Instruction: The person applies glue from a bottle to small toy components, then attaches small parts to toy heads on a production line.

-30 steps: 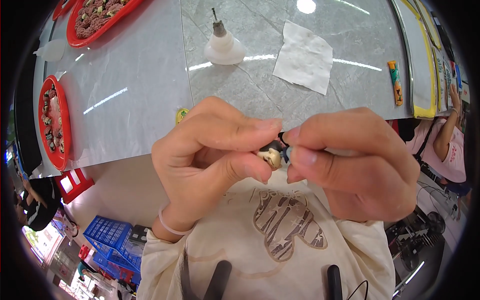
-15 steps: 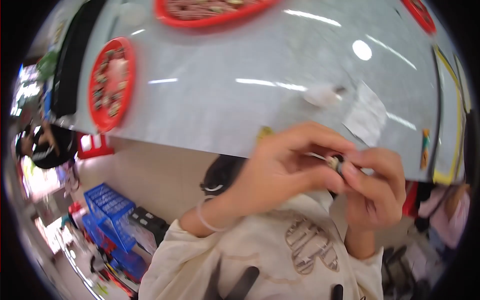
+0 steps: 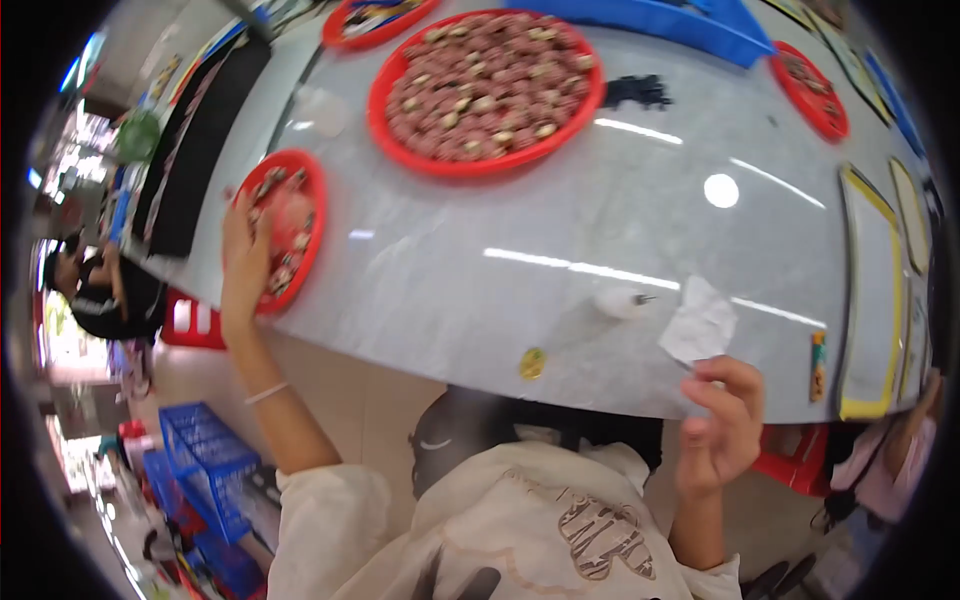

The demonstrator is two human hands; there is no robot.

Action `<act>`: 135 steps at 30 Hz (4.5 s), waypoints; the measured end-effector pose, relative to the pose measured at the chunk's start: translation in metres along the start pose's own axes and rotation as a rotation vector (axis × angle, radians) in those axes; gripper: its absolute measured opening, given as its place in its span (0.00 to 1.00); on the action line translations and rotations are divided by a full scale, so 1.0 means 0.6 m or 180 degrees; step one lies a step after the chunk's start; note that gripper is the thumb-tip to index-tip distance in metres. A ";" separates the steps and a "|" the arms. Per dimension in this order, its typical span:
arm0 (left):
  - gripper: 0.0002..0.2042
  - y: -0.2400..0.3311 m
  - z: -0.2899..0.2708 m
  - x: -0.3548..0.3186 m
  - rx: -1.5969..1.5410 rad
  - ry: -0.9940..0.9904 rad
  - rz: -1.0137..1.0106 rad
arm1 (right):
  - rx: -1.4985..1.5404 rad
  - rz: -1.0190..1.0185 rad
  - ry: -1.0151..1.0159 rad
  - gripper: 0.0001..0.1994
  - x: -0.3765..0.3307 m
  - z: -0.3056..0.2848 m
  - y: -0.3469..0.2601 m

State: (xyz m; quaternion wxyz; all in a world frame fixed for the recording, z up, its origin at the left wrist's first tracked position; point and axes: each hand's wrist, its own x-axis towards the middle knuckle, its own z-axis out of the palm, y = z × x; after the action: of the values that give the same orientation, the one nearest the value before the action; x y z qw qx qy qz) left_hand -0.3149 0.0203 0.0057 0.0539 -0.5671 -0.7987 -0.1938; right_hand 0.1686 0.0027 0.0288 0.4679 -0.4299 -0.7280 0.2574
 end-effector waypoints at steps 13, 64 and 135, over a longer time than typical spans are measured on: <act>0.27 0.064 0.003 0.010 -0.0156 -0.0490 -0.0330 | 0.0498 -0.0079 0.0088 0.06 0.027 -0.061 0.092; 0.24 0.090 -0.013 -0.004 0.0110 -0.0779 0.0432 | -0.0568 -0.0547 0.0769 0.03 -0.055 -0.039 0.109; 0.29 0.085 -0.019 0.003 0.0746 -0.0710 -0.0643 | -0.2392 0.0487 0.1158 0.13 -0.019 -0.186 0.134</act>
State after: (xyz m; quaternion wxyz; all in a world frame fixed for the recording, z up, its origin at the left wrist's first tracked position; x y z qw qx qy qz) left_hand -0.2697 0.0318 0.0294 0.0110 -0.4918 -0.8697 -0.0399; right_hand 0.3025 0.0300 0.0091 0.3790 -0.6618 -0.6428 -0.0719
